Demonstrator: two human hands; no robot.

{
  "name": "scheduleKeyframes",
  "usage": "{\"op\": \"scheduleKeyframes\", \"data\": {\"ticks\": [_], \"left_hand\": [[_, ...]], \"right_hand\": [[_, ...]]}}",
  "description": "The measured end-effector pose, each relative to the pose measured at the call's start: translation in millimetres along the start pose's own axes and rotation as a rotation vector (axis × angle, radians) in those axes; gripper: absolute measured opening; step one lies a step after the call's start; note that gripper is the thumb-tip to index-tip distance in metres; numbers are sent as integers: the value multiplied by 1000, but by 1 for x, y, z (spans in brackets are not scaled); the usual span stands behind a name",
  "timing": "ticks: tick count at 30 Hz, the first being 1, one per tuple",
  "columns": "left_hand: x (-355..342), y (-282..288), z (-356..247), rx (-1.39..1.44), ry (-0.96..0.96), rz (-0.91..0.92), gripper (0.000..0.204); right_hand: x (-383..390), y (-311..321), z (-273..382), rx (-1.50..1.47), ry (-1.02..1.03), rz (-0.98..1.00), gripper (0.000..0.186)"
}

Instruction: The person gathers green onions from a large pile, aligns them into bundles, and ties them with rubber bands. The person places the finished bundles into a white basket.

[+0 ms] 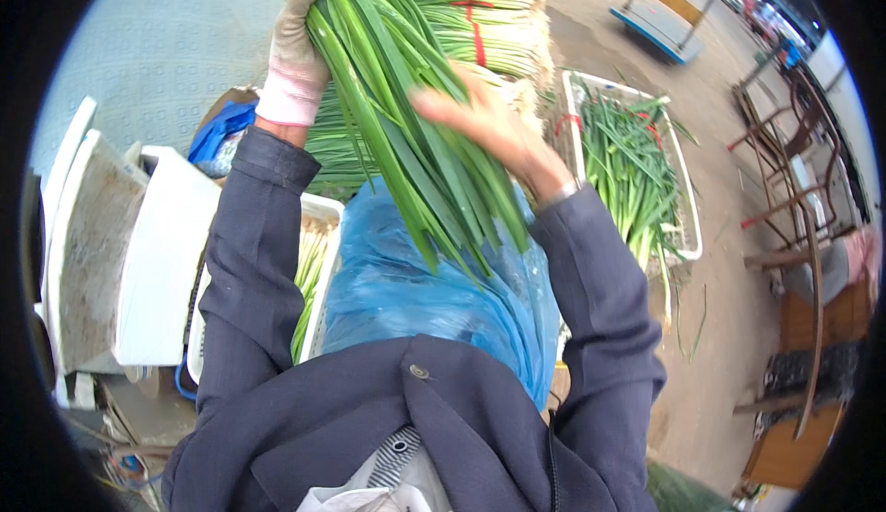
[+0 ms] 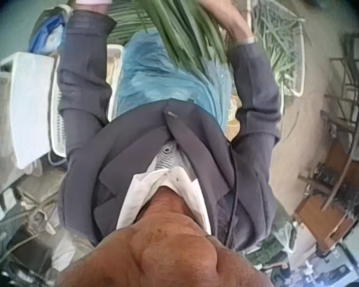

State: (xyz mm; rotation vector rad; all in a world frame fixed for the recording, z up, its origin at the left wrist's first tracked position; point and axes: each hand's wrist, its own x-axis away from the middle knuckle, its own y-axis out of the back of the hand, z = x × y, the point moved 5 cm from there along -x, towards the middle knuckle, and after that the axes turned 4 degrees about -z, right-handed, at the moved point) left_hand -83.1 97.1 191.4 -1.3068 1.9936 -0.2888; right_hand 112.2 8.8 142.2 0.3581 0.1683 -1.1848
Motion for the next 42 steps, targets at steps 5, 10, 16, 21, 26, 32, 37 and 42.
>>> {"op": "scheduleKeyframes", "data": {"ticks": [5,10,16,21,26,32,37,42], "left_hand": [[4,65,-50,-4,-140,-87,37],[48,107,-104,56,-210,-232,47],[158,176,-200,-309,-377,-457,48],[288,201,-292,-610,-160,-736,45],[350,171,-316,-1315,220,-769,69],[385,252,-189,-1576,947,-528,93],[411,338,-31,-1542,1171,-305,93],[431,363,47,-1609,1248,-404,91]], "right_hand": [[92,-3,-91,-135,-552,298,76],[140,22,-130,-185,-707,270,65],[123,36,-163,-290,-658,-16,36],[83,29,-186,-447,-609,-38,30],[57,15,-216,-551,-674,-78,31],[66,11,-246,-578,-772,-228,28],[80,18,-251,-579,-788,-244,27],[84,24,-252,-582,-798,-301,27]]}}
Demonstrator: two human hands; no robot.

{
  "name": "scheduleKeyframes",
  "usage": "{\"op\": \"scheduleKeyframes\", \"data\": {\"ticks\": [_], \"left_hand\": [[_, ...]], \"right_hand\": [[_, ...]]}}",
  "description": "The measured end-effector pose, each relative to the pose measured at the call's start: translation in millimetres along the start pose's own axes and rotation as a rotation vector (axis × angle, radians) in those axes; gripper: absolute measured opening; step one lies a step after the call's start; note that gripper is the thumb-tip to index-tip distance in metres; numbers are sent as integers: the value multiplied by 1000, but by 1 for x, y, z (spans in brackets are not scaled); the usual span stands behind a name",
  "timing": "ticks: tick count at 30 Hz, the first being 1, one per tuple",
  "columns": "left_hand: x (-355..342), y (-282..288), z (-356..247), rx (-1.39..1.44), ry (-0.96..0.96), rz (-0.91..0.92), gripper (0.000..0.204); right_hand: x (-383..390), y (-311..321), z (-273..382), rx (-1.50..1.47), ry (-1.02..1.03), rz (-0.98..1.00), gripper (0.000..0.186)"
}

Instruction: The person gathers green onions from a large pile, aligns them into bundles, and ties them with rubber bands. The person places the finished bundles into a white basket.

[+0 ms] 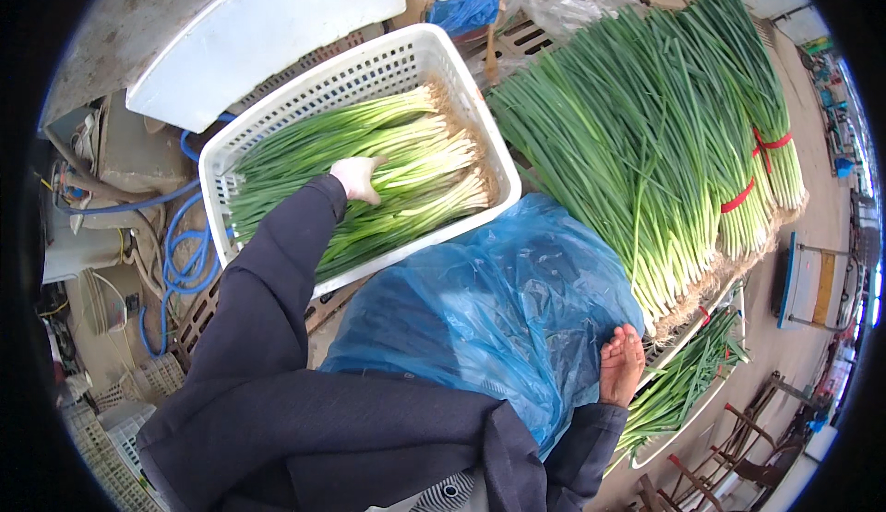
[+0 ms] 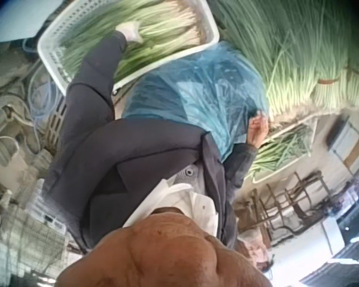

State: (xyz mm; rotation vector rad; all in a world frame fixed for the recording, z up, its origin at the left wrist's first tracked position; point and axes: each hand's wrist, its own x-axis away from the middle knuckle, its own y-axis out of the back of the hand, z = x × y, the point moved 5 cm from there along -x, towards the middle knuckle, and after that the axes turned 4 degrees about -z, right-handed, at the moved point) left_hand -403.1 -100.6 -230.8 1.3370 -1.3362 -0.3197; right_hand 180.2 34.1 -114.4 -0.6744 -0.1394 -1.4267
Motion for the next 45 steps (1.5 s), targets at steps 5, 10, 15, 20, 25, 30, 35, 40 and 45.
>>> {"op": "scheduleKeyframes", "data": {"ticks": [5,10,15,20,25,30,35,40,45], "left_hand": [[6,-33,-5,-112,0,-59,77],[18,-43,-11,-157,27,-101,77],[8,-41,-7,-57,2,13,81],[0,-43,-2,-12,0,161,88],[-6,-42,4,56,0,196,100],[-22,-25,23,318,-120,216,100],[-26,20,62,685,133,-256,55],[-58,-16,7,349,-17,82,83],[-86,-56,-53,171,-91,215,94]], "right_hand": [[0,-3,-2,60,-9,-4,25],[2,-1,-3,64,36,-44,26],[2,1,-2,70,46,-64,28],[4,0,-3,83,72,-40,28],[4,6,-4,-21,66,-49,29],[3,15,-4,26,59,34,31],[1,21,-5,-7,54,19,32],[0,16,-5,-25,61,63,31],[4,23,-6,-13,66,-11,30]]}}
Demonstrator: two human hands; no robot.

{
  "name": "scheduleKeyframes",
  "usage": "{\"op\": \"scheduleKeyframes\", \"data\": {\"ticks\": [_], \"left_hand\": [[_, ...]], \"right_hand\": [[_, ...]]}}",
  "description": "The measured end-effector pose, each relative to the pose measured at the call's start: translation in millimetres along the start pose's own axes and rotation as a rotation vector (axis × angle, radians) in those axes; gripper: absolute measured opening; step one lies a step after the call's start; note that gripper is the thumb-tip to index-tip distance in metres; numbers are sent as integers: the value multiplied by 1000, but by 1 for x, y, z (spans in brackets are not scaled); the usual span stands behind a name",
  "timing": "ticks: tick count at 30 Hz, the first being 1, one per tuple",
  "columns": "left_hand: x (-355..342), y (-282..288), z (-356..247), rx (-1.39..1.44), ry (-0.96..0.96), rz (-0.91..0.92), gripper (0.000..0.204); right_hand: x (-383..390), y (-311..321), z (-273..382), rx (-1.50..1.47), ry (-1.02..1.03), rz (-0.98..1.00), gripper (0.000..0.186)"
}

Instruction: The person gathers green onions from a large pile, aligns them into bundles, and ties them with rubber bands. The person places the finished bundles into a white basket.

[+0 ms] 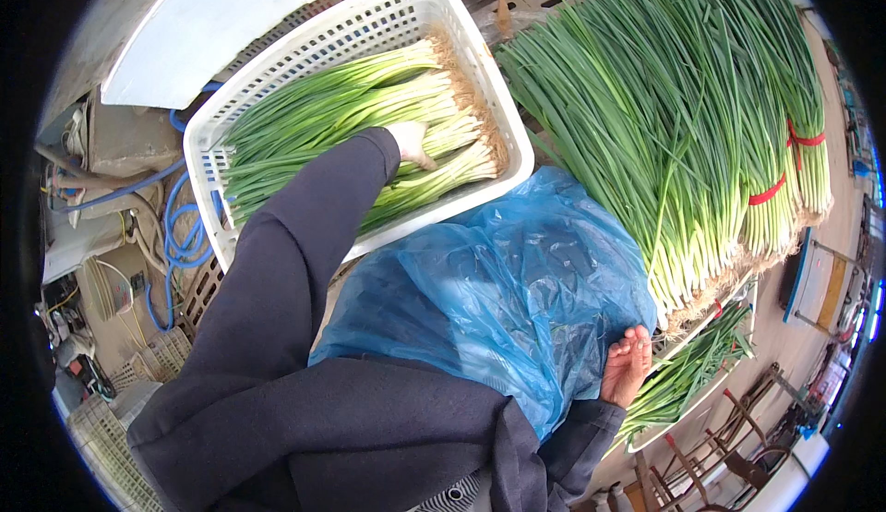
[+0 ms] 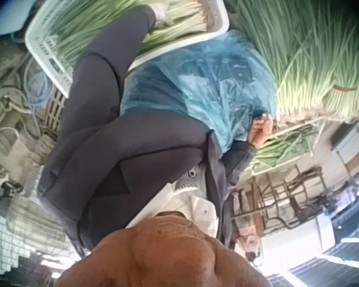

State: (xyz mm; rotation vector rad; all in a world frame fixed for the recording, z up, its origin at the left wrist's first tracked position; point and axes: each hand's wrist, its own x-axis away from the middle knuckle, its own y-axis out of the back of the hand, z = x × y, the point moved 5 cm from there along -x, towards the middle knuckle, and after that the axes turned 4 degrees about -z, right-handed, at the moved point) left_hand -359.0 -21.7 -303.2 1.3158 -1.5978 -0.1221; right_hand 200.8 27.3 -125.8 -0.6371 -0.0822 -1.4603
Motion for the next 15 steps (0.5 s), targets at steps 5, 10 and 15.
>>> {"op": "scheduleKeyframes", "data": {"ticks": [5,10,15], "left_hand": [[0,-2,-3,-38,65,-54,91],[4,22,5,-14,-2,-55,93],[78,98,-15,429,-144,-60,74]], "right_hand": [[-3,0,-1,-38,-6,83,35],[3,-13,5,14,-11,96,49],[0,-92,17,211,-67,376,65]]}}
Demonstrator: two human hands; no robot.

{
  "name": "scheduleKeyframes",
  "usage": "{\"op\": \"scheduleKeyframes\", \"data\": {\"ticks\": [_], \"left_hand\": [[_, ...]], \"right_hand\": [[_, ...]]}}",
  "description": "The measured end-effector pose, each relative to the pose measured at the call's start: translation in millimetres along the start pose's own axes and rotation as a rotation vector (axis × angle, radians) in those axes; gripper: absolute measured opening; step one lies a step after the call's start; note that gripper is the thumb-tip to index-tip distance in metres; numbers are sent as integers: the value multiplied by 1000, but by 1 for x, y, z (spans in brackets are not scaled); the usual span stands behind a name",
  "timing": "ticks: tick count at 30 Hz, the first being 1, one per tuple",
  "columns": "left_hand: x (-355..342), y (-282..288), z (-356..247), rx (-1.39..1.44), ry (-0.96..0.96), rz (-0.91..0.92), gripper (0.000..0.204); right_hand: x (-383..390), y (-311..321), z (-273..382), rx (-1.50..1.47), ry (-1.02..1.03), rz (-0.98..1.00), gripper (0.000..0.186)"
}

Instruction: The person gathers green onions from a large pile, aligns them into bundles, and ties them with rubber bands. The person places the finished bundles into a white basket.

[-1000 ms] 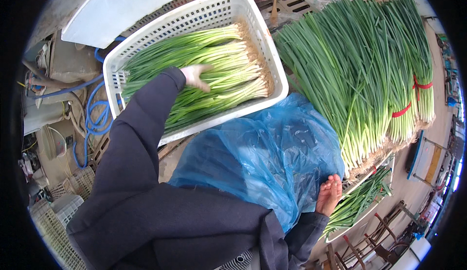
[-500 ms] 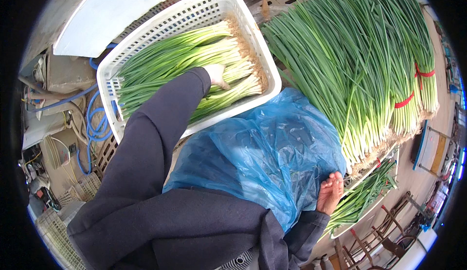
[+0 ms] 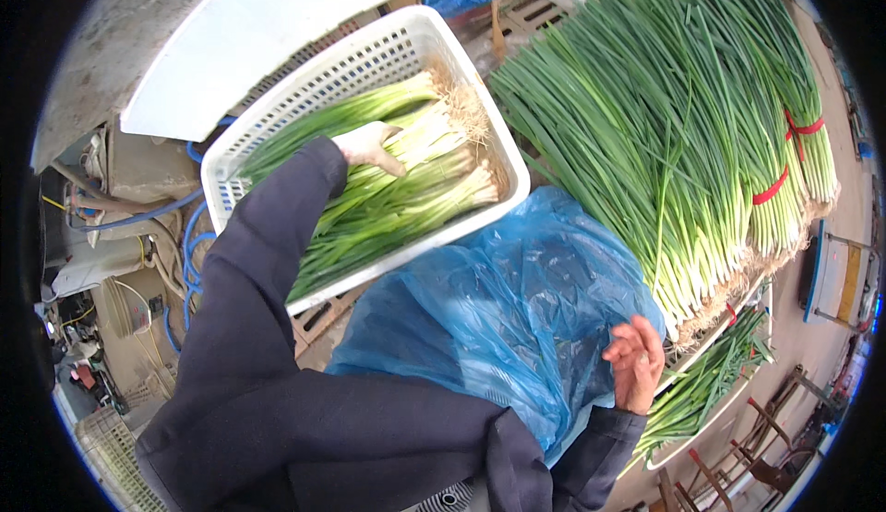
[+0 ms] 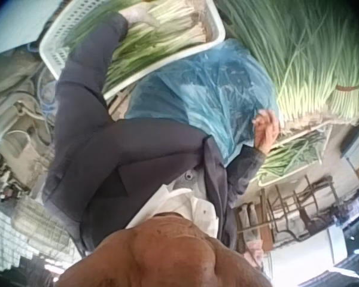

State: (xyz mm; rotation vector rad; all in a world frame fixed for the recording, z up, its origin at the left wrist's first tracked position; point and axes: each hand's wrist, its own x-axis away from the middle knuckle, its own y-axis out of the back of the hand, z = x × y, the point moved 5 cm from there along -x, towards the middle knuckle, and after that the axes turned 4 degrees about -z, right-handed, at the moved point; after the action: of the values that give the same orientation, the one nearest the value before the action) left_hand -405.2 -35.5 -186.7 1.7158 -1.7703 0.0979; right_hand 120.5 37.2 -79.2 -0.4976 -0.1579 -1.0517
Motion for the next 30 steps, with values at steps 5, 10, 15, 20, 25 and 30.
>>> {"op": "scheduleKeyframes", "data": {"ticks": [5,10,15,20,25,30], "left_hand": [[61,23,-120,532,-145,175,72],[65,-16,-208,503,-338,400,78],[65,-28,-238,476,-345,213,83],[89,-59,-249,-136,-607,-422,121],[73,-75,-255,-112,-689,-601,97],[77,-47,-272,-21,-694,-409,81]], "right_hand": [[-92,-153,19,268,44,373,92],[-124,-271,48,-309,283,593,92],[-114,-250,91,-286,444,154,68],[-102,-247,113,-411,583,12,57],[-98,-237,121,-389,604,-39,66],[-102,-230,139,-290,557,88,66]]}}
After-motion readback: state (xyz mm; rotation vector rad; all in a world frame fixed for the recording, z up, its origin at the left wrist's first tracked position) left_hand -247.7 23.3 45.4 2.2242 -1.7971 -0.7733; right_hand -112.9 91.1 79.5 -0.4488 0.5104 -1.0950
